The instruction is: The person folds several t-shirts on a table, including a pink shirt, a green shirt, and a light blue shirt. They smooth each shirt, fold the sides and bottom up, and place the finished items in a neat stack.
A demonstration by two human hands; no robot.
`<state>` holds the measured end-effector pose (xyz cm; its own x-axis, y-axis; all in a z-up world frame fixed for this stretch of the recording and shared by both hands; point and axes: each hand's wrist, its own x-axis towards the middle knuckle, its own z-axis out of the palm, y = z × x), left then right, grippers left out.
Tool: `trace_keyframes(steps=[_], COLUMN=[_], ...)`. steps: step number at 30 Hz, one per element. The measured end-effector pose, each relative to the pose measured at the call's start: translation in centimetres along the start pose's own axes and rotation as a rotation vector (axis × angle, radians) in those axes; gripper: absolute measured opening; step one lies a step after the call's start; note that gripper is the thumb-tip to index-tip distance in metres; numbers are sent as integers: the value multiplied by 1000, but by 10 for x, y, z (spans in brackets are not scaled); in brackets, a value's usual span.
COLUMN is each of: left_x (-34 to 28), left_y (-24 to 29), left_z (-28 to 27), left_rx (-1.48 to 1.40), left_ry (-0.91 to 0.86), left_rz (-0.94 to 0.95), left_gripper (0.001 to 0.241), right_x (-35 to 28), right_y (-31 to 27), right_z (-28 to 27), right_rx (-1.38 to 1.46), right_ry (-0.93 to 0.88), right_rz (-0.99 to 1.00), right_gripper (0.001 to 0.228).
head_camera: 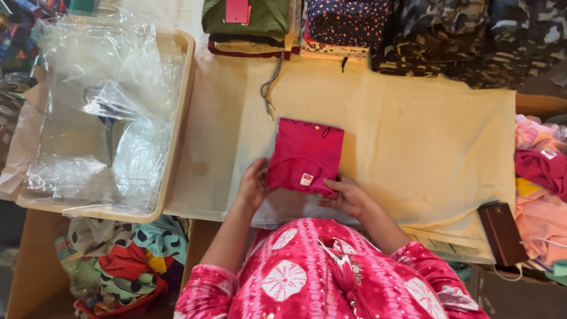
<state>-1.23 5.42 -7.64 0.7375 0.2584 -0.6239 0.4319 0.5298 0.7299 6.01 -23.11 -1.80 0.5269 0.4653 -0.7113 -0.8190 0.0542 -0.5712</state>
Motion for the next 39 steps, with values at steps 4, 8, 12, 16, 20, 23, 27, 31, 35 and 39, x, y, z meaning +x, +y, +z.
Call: trace_keyframes(steps=[4,8,12,16,20,23,27,31,35,39], left_x=[-22,-39,-37,-18,-56,-59,-34,-4,9,120], left_y=[-35,-63,-72,-73,1,41,99,192,302,323], left_z=[7,45,78,86,104,99,94,112,143,136], left_rx=[-683,-713,-659,-529,-504,-491,-416,-448,-453,-466], left_ry=[36,57,-30,34,112,119,0,-122,-153,-126], left_rz=[-24,-116,-124,73,102,204,352,566,815,793], left_gripper=[50,60,44,44,48,50,46,48,67,68], right_x=[11,-2,3,-8,-31,-34,-40,-41,-42,-41], right_y=[19,14,26,24,14,33,62,71,66,71], right_z=[-3,6,-11,-37,-81,-126,-155,-144,-127,-115], right_rx=[262,218,-8,-260,-394,-428,-272,-341,-418,-346], right_ry=[-290,-308,-326,-301,-222,-152,-53,27,72,142], right_rz=[54,29,87,156,45,-26,-97,-191,-239,-284], right_gripper=[34,43,51,57,63,64,55,45,45,46])
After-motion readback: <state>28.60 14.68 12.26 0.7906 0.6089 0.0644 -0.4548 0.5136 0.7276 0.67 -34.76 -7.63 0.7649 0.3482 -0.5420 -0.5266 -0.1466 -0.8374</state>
